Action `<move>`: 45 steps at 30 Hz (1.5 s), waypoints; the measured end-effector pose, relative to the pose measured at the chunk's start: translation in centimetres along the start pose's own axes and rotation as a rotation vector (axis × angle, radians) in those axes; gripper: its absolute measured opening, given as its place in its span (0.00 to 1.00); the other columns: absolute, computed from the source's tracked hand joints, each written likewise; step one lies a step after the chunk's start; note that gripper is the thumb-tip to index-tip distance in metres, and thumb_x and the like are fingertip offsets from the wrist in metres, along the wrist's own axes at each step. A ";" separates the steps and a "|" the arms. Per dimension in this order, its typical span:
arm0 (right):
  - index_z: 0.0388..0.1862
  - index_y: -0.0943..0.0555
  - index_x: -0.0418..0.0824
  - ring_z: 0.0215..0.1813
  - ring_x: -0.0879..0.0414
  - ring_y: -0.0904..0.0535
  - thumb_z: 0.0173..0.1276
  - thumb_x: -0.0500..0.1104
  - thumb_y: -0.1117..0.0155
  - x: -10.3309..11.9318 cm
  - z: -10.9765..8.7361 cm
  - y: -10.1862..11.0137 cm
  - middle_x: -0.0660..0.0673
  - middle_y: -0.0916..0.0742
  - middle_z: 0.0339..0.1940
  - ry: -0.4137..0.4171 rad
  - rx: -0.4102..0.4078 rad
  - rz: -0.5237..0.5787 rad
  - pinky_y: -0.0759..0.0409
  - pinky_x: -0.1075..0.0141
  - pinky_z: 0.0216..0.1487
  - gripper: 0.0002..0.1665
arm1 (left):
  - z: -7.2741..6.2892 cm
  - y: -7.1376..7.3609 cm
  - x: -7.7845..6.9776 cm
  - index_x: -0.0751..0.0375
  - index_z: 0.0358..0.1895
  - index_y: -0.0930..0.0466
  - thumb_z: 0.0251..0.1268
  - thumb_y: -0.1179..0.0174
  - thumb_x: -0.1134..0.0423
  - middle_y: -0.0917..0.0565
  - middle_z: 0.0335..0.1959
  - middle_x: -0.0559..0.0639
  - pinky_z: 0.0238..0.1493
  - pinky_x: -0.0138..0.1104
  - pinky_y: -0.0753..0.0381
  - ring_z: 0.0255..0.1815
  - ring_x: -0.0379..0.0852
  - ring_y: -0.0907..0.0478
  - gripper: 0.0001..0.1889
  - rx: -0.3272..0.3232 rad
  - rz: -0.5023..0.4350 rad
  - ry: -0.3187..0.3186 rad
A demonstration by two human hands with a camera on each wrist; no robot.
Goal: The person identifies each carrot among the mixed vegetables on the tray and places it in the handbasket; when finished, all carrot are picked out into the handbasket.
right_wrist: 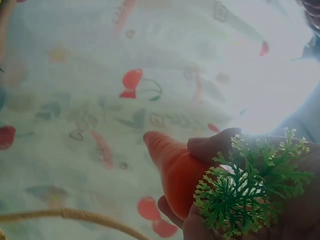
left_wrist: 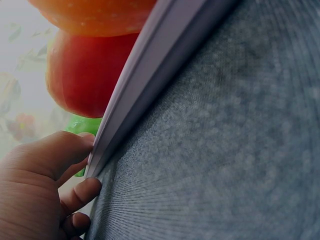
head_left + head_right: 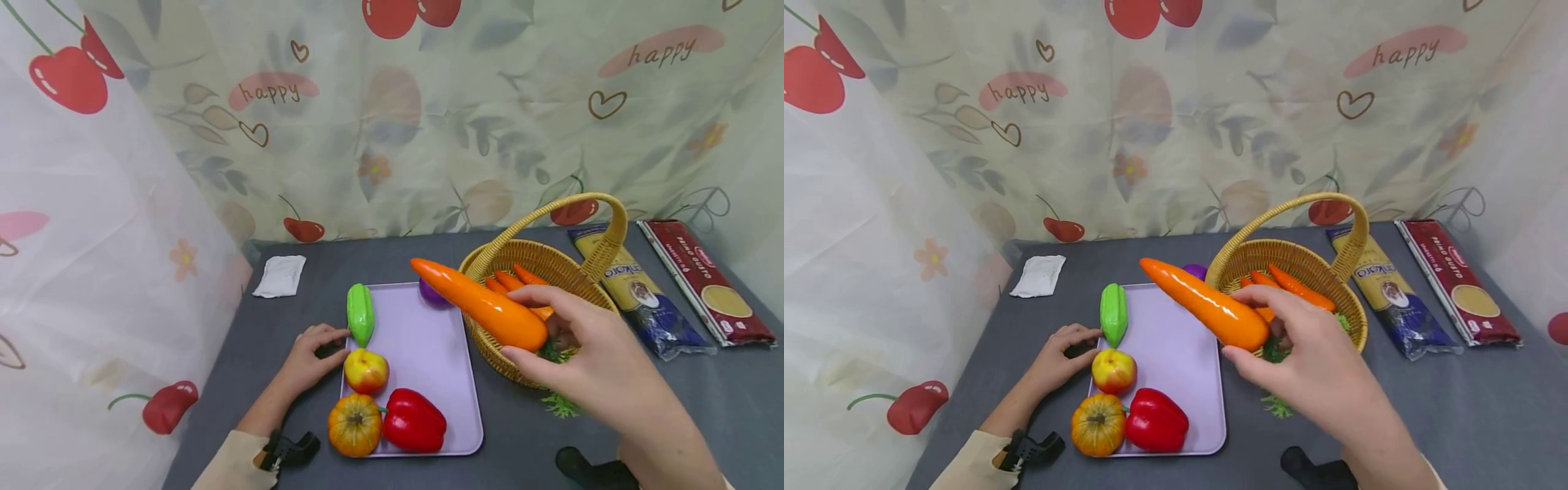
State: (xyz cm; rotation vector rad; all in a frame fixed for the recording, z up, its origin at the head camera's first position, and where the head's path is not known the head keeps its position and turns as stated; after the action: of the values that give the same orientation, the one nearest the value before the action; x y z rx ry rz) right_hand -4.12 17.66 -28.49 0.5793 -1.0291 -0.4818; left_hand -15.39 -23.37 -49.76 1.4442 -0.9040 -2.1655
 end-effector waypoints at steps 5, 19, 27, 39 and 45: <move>0.62 0.19 0.42 0.37 0.62 0.20 0.51 0.35 0.14 -1.0 -0.5 2.0 0.42 0.15 0.52 -0.006 -0.068 -0.016 0.23 0.78 0.37 0.38 | -0.2 0.0 0.1 0.51 0.55 0.11 0.61 0.25 0.58 0.18 0.40 0.39 0.47 0.43 0.36 0.43 0.43 0.28 0.18 -0.005 0.009 -0.001; 0.61 0.23 0.49 0.27 0.69 0.22 0.58 0.24 0.25 -5.7 -2.4 7.0 0.61 0.22 0.49 -0.144 -0.277 0.005 0.26 0.79 0.26 0.36 | -0.1 0.1 -0.3 0.51 0.56 0.11 0.62 0.26 0.58 0.19 0.40 0.38 0.48 0.44 0.36 0.44 0.43 0.28 0.18 0.005 0.006 0.020; 0.61 0.27 0.44 0.15 0.59 0.30 0.66 0.32 0.28 -8.3 -2.0 8.4 0.51 0.24 0.46 -0.297 -0.246 -0.057 0.32 0.73 0.20 0.28 | -0.1 0.1 -0.3 0.51 0.55 0.11 0.62 0.26 0.58 0.19 0.40 0.38 0.48 0.43 0.36 0.43 0.43 0.28 0.18 0.001 0.013 0.020; 0.67 0.34 0.33 0.45 0.39 0.26 0.68 0.65 0.32 -12.2 3.5 5.4 0.29 0.25 0.54 -0.509 0.240 -0.220 0.25 0.59 0.34 0.46 | -0.1 0.1 -0.3 0.51 0.55 0.11 0.62 0.26 0.58 0.19 0.40 0.39 0.49 0.44 0.36 0.45 0.43 0.28 0.18 0.000 0.010 0.022; 0.63 0.31 0.35 0.40 0.45 0.24 0.65 0.62 0.29 -12.3 5.0 1.1 0.35 0.18 0.47 -0.451 0.307 -0.186 0.26 0.59 0.36 0.42 | -0.1 0.1 -0.5 0.51 0.56 0.11 0.63 0.26 0.57 0.19 0.40 0.39 0.49 0.44 0.36 0.45 0.43 0.28 0.18 0.012 0.011 0.034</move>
State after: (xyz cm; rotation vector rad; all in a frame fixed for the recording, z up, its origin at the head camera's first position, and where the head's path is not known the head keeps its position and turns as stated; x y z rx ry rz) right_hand -13.83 25.09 -33.85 0.8685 -1.5025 -0.6406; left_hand -15.12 -23.16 -49.34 1.4732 -0.9126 -2.1244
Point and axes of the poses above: each hand's wrist, its own z-axis towards the middle knuckle, its own y-axis out of the back of the hand, x = y × z, the point moved 1 cm from there along z, towards the middle knuckle
